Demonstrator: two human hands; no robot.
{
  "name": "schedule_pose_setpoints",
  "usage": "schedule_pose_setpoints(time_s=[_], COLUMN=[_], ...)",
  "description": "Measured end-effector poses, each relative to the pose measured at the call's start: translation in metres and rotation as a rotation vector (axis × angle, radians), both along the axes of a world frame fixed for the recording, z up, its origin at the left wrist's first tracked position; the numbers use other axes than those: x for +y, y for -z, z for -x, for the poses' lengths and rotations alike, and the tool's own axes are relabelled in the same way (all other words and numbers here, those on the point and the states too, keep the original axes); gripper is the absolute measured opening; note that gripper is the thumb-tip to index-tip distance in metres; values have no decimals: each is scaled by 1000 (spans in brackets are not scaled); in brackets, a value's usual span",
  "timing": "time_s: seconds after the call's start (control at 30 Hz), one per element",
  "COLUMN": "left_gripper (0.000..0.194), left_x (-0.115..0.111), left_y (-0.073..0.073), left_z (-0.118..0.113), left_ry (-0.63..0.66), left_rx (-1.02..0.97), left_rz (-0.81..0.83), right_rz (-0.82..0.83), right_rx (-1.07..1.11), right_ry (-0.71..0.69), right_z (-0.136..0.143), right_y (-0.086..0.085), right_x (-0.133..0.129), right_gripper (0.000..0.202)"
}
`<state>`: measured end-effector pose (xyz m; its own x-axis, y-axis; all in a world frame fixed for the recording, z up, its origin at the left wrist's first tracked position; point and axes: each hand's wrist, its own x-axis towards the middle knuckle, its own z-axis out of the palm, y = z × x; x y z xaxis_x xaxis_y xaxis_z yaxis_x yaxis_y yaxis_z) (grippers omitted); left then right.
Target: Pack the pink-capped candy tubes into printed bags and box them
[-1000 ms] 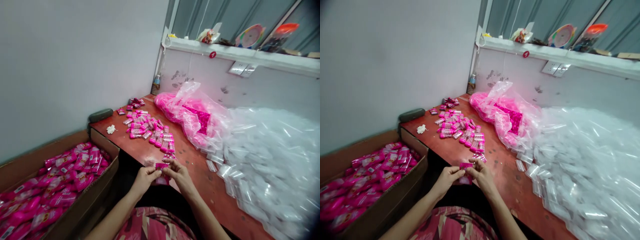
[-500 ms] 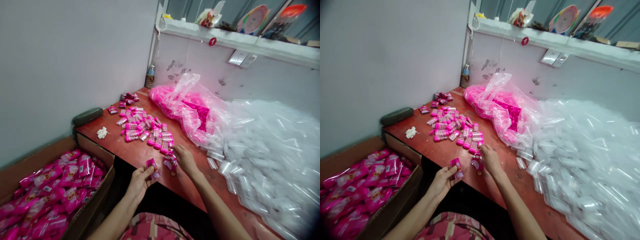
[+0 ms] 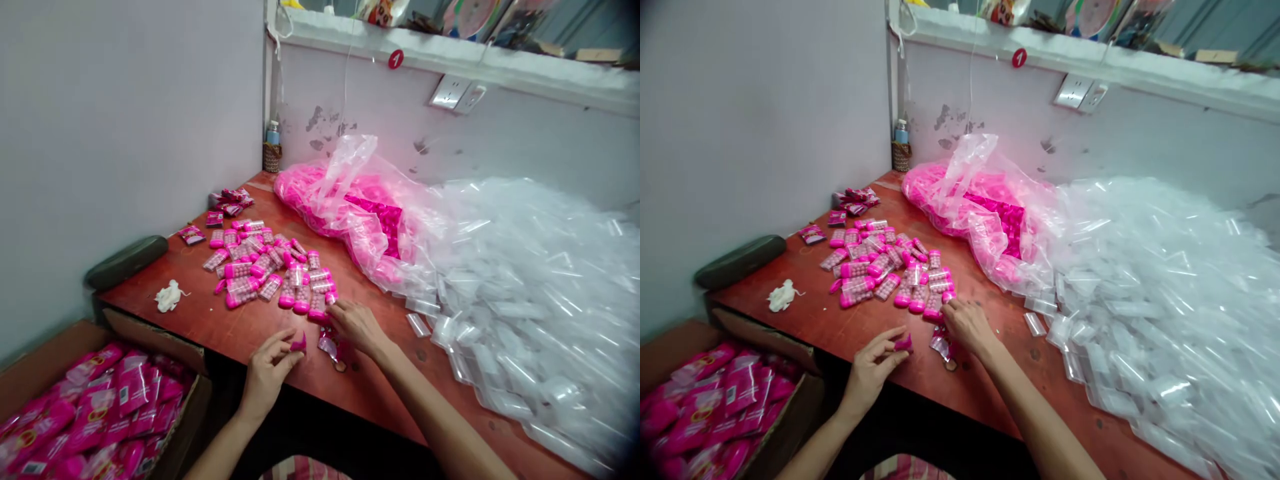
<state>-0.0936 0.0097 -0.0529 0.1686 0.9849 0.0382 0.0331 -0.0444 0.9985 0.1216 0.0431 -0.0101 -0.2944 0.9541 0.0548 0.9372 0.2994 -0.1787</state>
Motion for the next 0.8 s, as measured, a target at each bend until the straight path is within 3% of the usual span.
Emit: schedule_pose_setpoints(time_s=[0.1,0.2,0.33,0.47,0.6,0.7,0.8], left_gripper=[9,10,8,11,12,15,19], left_x=[8,15,9,-10,-26,-33,-40], left_y=[-4,-5,-9,-22,-34,-36,-37], left_z=[-15,-39,-71,-88,-95,-101,-108], left_ry=[133,263,411,381,463,557,525], left_rx=[115,108,-74,-157,1,311,574], left_rz=[-213,-302,-228,-189,-376,-666,-891], right_rz=[29,256,504,468,342,491,659], right_rx=[280,743,1210,1729,1836,1864,1938], right_ry=[37,53,111,197,265,281,295], right_z=[-9,-22,-36,-45,-47,-43,-40], right_y=[-4,-13,-13,1,2,-7,-14], right_x=[-4,-12,-34,-66,-95,-110,-119], right_gripper=[20,16,18,32,27,26,28])
